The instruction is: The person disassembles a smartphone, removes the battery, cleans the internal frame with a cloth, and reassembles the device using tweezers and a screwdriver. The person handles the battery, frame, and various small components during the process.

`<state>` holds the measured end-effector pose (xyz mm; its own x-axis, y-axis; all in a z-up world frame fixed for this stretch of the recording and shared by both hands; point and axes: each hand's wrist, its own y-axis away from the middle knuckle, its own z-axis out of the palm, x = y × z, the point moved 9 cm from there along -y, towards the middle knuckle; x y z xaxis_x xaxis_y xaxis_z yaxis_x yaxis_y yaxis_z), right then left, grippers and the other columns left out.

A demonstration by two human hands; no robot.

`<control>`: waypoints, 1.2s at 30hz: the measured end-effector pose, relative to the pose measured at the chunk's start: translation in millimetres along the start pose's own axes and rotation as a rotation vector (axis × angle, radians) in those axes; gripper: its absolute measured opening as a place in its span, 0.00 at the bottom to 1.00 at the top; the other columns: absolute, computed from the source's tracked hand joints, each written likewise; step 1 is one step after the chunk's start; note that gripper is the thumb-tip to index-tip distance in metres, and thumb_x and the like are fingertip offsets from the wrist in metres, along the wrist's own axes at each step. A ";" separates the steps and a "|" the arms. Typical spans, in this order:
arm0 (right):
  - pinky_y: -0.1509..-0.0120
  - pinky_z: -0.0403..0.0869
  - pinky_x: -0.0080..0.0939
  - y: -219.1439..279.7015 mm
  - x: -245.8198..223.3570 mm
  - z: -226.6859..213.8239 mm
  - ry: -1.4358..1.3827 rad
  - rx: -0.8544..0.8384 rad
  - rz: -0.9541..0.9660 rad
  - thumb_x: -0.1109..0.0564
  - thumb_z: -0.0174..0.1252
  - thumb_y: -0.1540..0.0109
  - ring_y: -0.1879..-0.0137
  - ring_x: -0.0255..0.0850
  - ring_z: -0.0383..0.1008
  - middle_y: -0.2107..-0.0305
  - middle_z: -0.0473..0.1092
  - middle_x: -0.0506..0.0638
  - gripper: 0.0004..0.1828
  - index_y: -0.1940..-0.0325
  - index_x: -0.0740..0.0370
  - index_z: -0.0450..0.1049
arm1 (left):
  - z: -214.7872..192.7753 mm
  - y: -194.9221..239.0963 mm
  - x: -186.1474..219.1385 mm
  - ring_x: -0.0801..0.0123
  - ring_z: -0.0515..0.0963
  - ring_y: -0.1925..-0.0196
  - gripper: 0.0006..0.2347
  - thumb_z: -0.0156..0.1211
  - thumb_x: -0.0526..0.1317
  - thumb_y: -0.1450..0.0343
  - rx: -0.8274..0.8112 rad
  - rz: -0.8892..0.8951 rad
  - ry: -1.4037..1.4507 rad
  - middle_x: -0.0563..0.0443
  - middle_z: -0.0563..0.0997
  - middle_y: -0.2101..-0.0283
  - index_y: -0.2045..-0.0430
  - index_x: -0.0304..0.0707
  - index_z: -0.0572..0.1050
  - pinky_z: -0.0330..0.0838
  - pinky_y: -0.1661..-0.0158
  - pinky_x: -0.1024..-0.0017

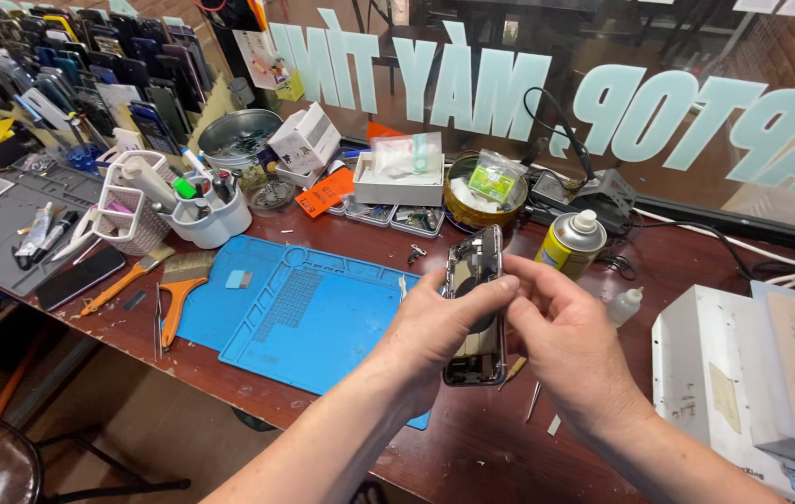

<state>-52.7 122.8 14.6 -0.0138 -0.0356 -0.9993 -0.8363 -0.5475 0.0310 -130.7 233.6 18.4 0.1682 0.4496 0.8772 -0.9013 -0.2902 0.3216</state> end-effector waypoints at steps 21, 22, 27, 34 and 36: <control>0.57 0.79 0.42 -25.9 163.1 239.1 0.383 -0.019 0.444 0.56 0.59 0.39 0.58 0.40 0.80 0.56 0.79 0.49 0.21 0.41 0.59 0.76 | -305.3 -7.8 -10.2 0.70 0.76 0.72 0.16 0.73 0.42 0.40 0.123 -0.314 -0.037 0.51 0.76 0.72 0.64 0.39 0.75 0.71 0.76 0.68; 0.55 0.79 0.43 -27.7 173.0 247.4 0.466 -0.036 0.459 0.55 0.60 0.39 0.58 0.43 0.80 0.53 0.79 0.49 0.22 0.40 0.59 0.76 | -321.6 -10.6 -7.9 0.69 0.75 0.73 0.16 0.74 0.42 0.40 0.118 -0.302 -0.059 0.51 0.75 0.72 0.65 0.38 0.75 0.69 0.77 0.68; 0.37 0.69 0.50 -24.9 166.3 287.6 1.250 -0.242 0.063 0.50 0.70 0.46 0.38 0.54 0.67 0.42 0.67 0.56 0.34 0.36 0.50 0.72 | -392.3 -24.0 -19.8 0.67 0.79 0.74 0.16 0.74 0.41 0.40 0.138 -0.345 -0.020 0.50 0.80 0.72 0.64 0.34 0.77 0.75 0.74 0.68; 0.35 0.66 0.49 -36.9 165.4 296.6 1.357 -0.295 0.110 0.40 0.69 0.49 0.37 0.49 0.66 0.45 0.68 0.50 0.36 0.37 0.46 0.72 | -451.2 -44.2 -55.1 0.63 0.74 0.64 0.23 0.75 0.45 0.41 0.195 -0.451 0.024 0.48 0.74 0.63 0.56 0.41 0.72 0.74 0.67 0.61; 0.35 0.67 0.50 -47.7 174.8 289.2 1.307 -0.254 0.181 0.38 0.69 0.48 0.39 0.50 0.67 0.46 0.69 0.52 0.33 0.40 0.48 0.75 | -449.9 -55.2 -60.8 0.61 0.76 0.56 0.25 0.74 0.45 0.42 0.177 -0.440 0.095 0.49 0.74 0.57 0.52 0.44 0.72 0.76 0.62 0.61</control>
<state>-173.7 384.5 -168.0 0.5362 -0.8117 -0.2317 -0.7524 -0.5840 0.3046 -270.8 602.3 -213.1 0.4739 0.6349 0.6102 -0.6692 -0.1907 0.7182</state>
